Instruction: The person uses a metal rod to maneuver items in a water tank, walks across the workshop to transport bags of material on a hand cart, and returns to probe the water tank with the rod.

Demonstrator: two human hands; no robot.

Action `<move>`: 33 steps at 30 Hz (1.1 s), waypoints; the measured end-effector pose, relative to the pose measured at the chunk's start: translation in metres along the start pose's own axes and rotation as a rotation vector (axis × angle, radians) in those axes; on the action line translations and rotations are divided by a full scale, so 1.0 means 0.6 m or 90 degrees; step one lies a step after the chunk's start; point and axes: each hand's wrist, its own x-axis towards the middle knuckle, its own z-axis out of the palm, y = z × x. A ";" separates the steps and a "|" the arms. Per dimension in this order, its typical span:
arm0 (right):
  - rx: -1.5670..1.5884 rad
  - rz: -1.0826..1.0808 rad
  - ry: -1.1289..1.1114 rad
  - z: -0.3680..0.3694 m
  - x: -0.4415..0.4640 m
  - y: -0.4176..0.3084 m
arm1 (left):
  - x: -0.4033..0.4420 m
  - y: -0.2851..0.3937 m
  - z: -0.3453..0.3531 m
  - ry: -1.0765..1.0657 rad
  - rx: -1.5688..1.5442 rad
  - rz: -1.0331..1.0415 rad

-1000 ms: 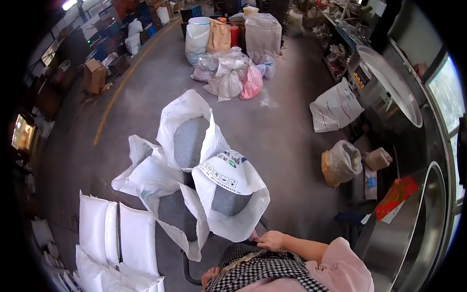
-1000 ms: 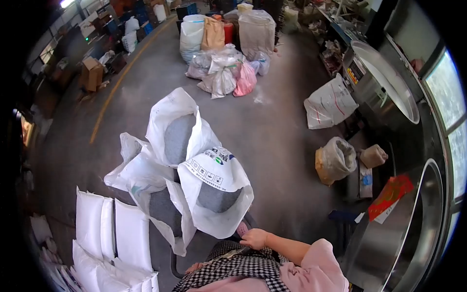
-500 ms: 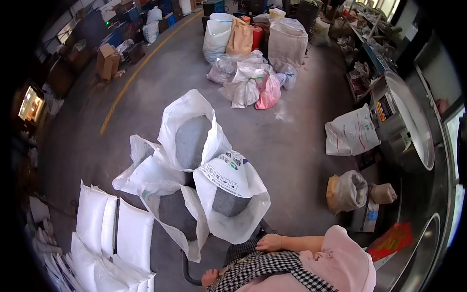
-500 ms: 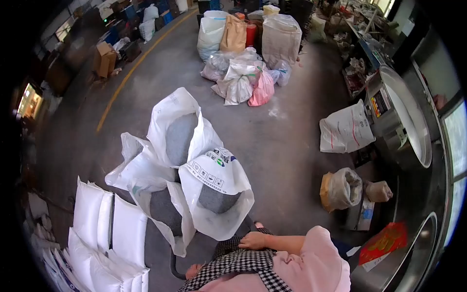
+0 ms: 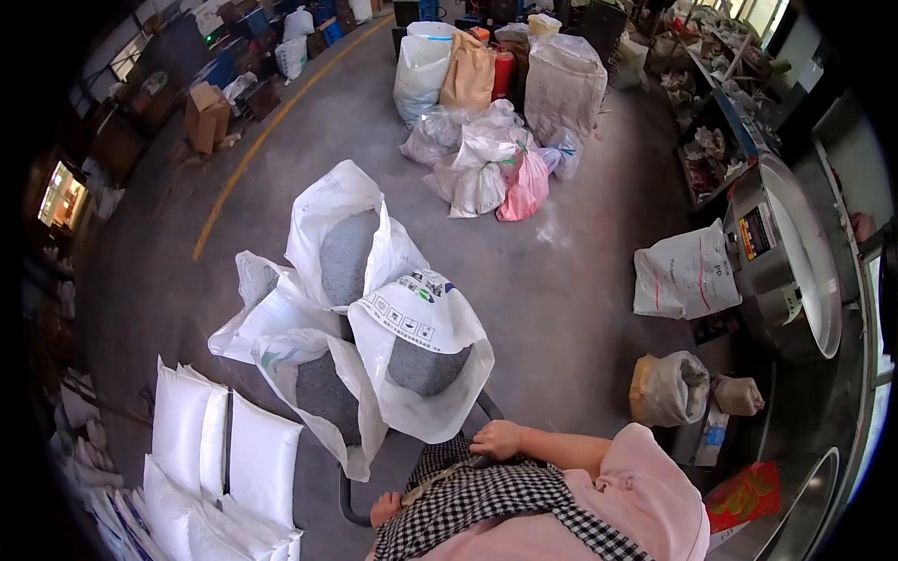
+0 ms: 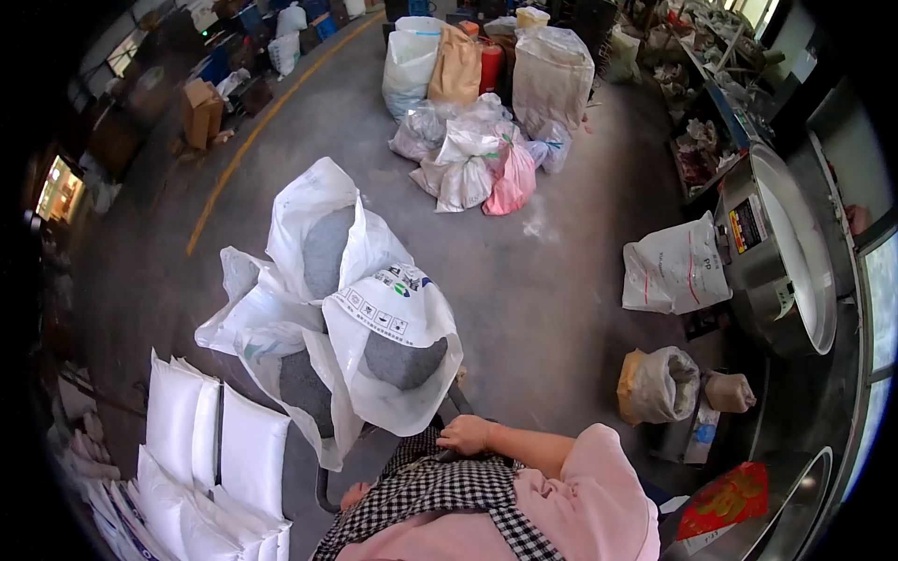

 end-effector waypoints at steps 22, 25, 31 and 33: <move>-0.030 0.018 -0.014 -0.175 0.348 0.364 | 0.463 -0.328 -0.058 0.017 0.018 0.132; -0.013 -0.008 -0.041 -0.190 0.410 0.414 | 0.506 -0.370 -0.032 -0.029 0.118 0.091; -0.016 -0.078 -0.026 -0.197 0.533 0.537 | 0.618 -0.484 -0.040 -0.103 -0.034 -0.024; 0.029 -0.096 0.054 -0.215 0.569 0.551 | 0.644 -0.531 -0.064 -0.043 -0.040 0.076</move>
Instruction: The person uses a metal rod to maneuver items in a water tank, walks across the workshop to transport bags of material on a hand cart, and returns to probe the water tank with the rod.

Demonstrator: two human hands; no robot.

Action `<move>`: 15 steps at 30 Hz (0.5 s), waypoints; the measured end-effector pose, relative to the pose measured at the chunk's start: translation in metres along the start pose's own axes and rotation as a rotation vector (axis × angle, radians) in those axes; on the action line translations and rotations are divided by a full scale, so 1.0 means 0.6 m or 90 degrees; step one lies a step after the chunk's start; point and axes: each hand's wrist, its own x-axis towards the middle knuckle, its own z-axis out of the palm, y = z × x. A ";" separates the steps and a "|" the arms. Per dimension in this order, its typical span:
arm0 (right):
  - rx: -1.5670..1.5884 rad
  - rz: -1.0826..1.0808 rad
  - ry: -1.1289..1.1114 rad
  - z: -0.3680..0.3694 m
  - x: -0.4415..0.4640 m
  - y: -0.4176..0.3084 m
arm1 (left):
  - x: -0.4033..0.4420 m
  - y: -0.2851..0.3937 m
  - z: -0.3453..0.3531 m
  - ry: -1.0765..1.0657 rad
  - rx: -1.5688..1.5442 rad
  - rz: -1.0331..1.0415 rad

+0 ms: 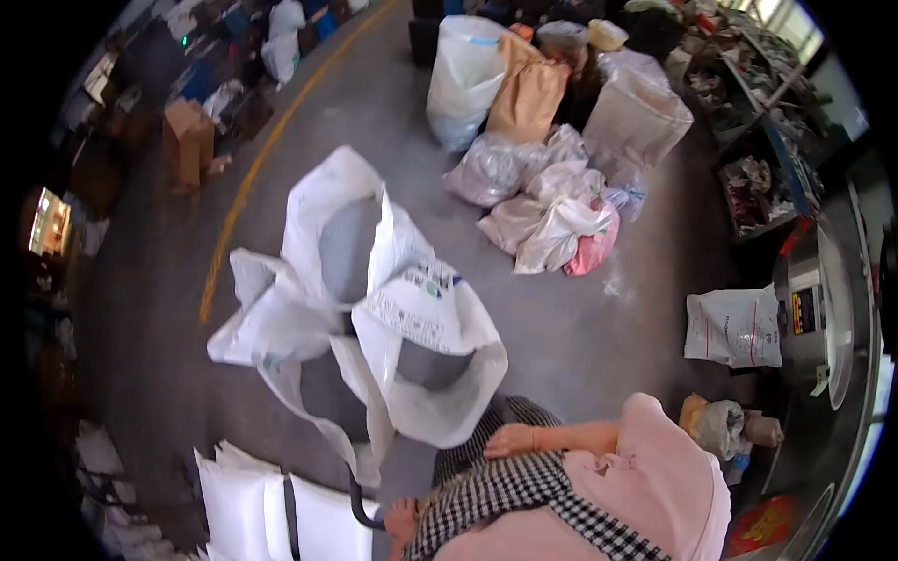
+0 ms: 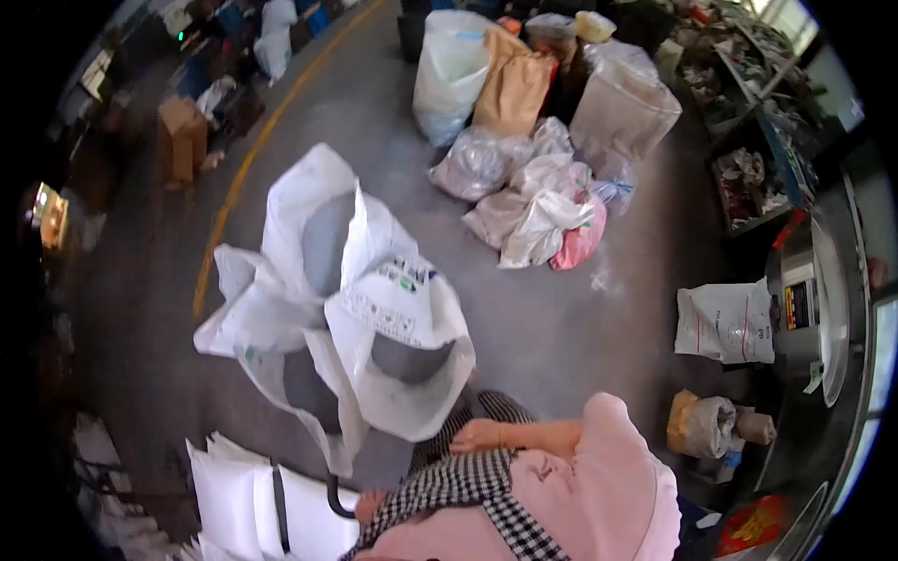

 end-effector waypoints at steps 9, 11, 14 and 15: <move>-0.048 0.067 -0.046 -0.078 0.152 0.148 | 0.194 -0.146 -0.078 -0.008 -0.046 -0.041; -0.045 0.088 -0.042 -0.096 0.185 0.186 | 0.251 -0.192 -0.114 0.007 -0.034 -0.033; -0.050 0.135 -0.031 -0.120 0.264 0.238 | 0.315 -0.272 -0.152 -0.024 0.025 -0.026; -0.054 0.161 -0.029 -0.130 0.289 0.253 | 0.336 -0.303 -0.151 -0.024 0.010 -0.025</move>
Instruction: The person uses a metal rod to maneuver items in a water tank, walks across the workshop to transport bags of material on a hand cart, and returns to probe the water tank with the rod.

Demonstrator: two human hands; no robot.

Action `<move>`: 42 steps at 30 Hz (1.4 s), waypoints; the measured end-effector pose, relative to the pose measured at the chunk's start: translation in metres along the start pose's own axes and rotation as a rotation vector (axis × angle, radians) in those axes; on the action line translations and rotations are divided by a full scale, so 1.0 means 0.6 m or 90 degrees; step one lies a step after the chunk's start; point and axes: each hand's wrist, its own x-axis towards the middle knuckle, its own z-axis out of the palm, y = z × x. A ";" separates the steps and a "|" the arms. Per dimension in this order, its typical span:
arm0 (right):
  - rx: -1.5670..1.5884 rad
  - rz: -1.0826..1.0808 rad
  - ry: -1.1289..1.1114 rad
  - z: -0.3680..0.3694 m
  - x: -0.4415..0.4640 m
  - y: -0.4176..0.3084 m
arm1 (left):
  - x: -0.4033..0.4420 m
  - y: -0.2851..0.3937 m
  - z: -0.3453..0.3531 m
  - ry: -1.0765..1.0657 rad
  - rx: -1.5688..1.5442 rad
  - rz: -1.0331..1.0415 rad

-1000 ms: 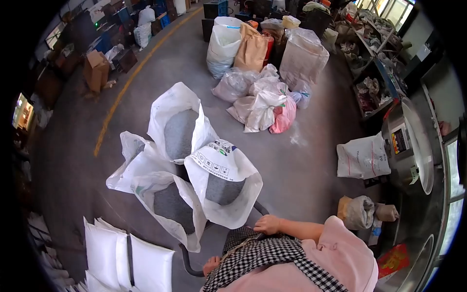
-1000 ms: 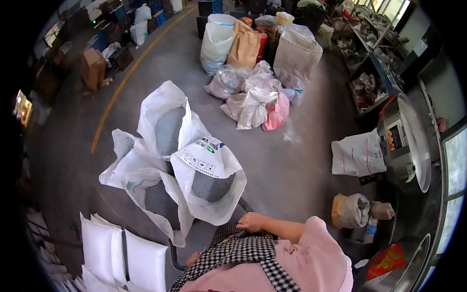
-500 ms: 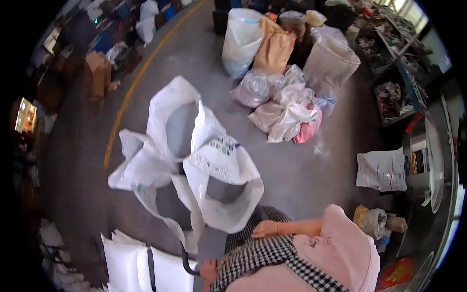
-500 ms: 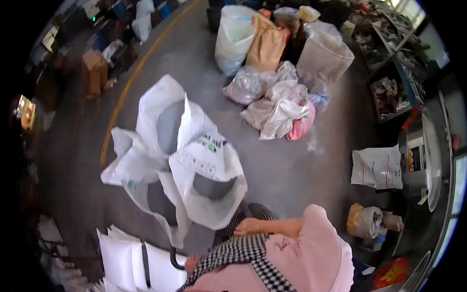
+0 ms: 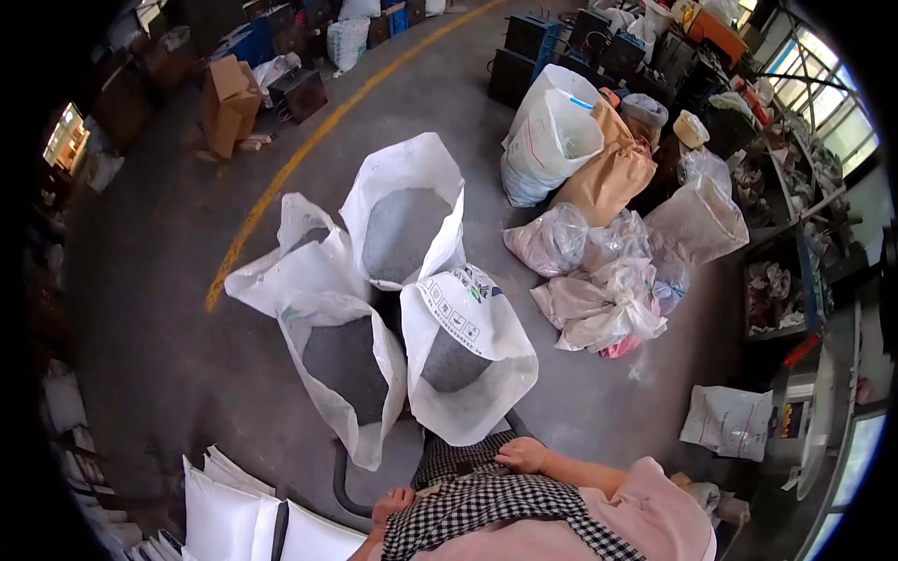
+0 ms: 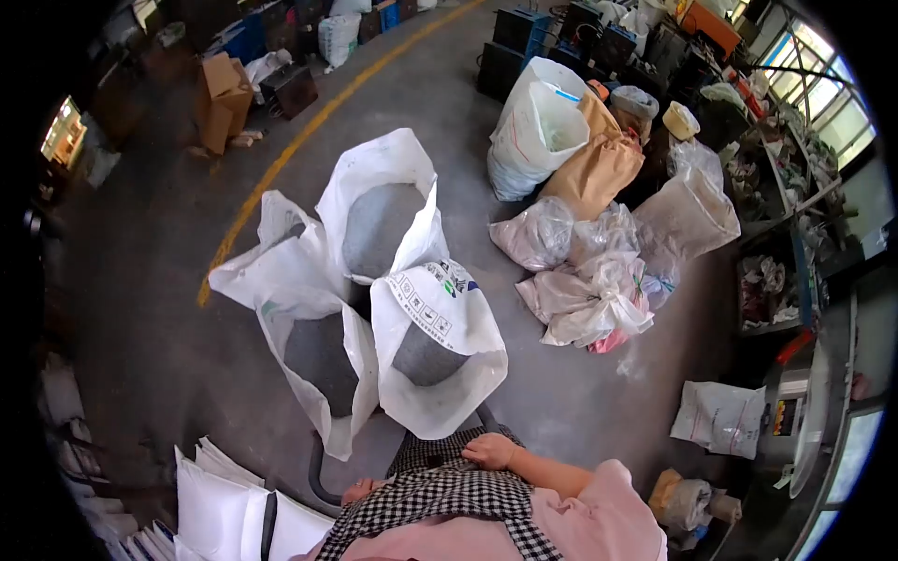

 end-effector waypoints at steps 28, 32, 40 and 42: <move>-0.005 0.026 0.095 -0.124 0.793 0.515 | 0.753 -0.782 -0.178 -0.008 -0.045 0.086; -0.006 0.098 0.082 -0.199 0.897 0.587 | 0.881 -0.869 -0.225 0.008 -0.056 0.141; -0.075 0.178 0.119 -0.283 1.061 0.747 | 1.130 -1.014 -0.280 0.041 -0.050 0.182; -0.088 0.174 0.144 -0.325 1.102 0.794 | 1.208 -1.041 -0.310 0.016 -0.032 0.181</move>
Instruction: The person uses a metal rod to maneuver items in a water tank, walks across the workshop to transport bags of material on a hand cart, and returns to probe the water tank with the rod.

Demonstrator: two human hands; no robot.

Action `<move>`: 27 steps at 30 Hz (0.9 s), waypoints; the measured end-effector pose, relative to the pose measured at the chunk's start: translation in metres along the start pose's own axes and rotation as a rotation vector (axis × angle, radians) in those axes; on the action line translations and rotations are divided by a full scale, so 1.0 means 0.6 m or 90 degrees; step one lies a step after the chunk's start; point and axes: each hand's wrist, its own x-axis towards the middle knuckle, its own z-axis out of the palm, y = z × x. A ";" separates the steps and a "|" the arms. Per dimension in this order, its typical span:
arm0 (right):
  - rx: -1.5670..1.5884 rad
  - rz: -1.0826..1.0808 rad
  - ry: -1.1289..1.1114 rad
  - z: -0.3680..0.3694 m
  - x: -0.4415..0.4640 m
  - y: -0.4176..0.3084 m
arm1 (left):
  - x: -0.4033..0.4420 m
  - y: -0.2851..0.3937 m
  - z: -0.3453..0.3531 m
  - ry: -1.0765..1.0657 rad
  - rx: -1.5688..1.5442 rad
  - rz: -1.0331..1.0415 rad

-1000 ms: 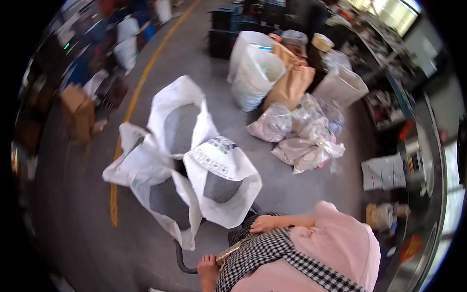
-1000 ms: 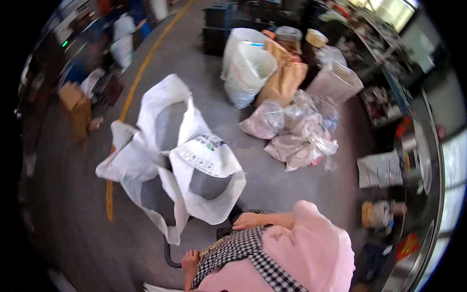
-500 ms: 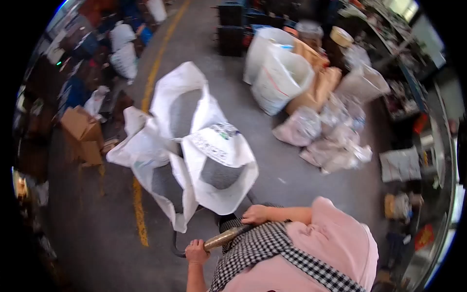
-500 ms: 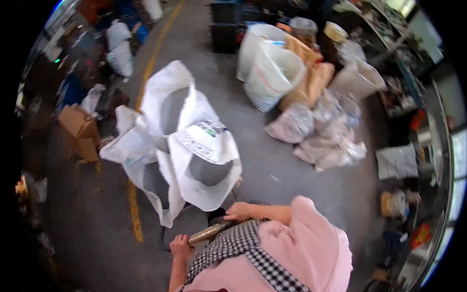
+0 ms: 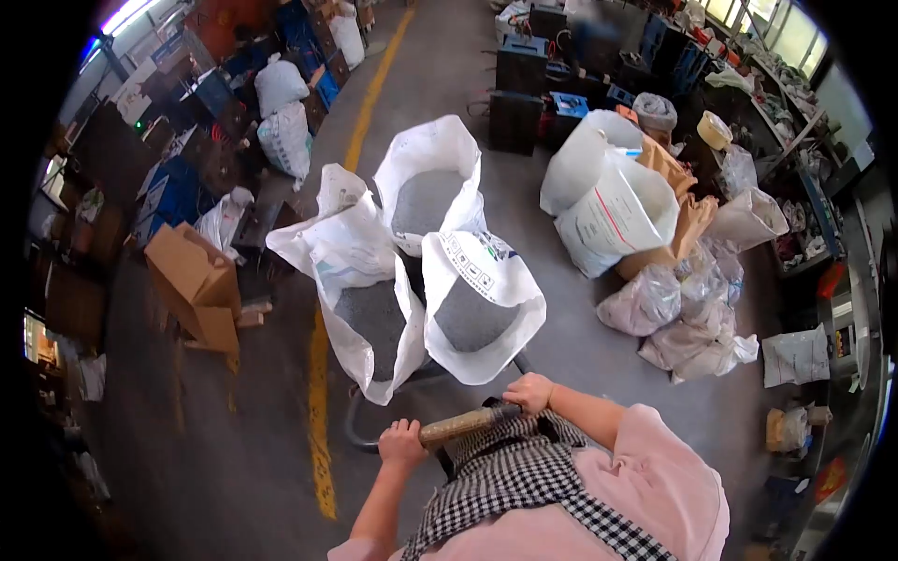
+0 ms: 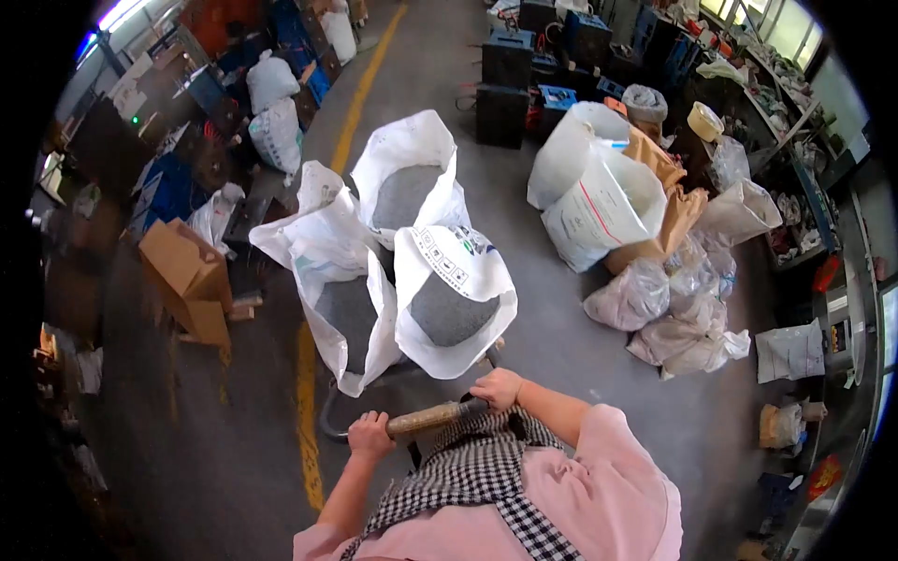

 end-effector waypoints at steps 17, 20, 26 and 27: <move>0.000 0.046 0.090 -0.147 0.447 0.401 | 0.564 -0.363 -0.121 -0.002 0.019 0.089; 0.001 0.074 0.056 -0.187 0.519 0.483 | 0.676 -0.416 -0.136 0.003 0.018 0.105; -0.004 0.099 0.116 -0.255 0.661 0.639 | 0.898 -0.508 -0.190 0.007 -0.003 0.147; -0.009 0.102 0.126 -0.266 0.685 0.663 | 0.931 -0.528 -0.192 0.004 -0.004 0.150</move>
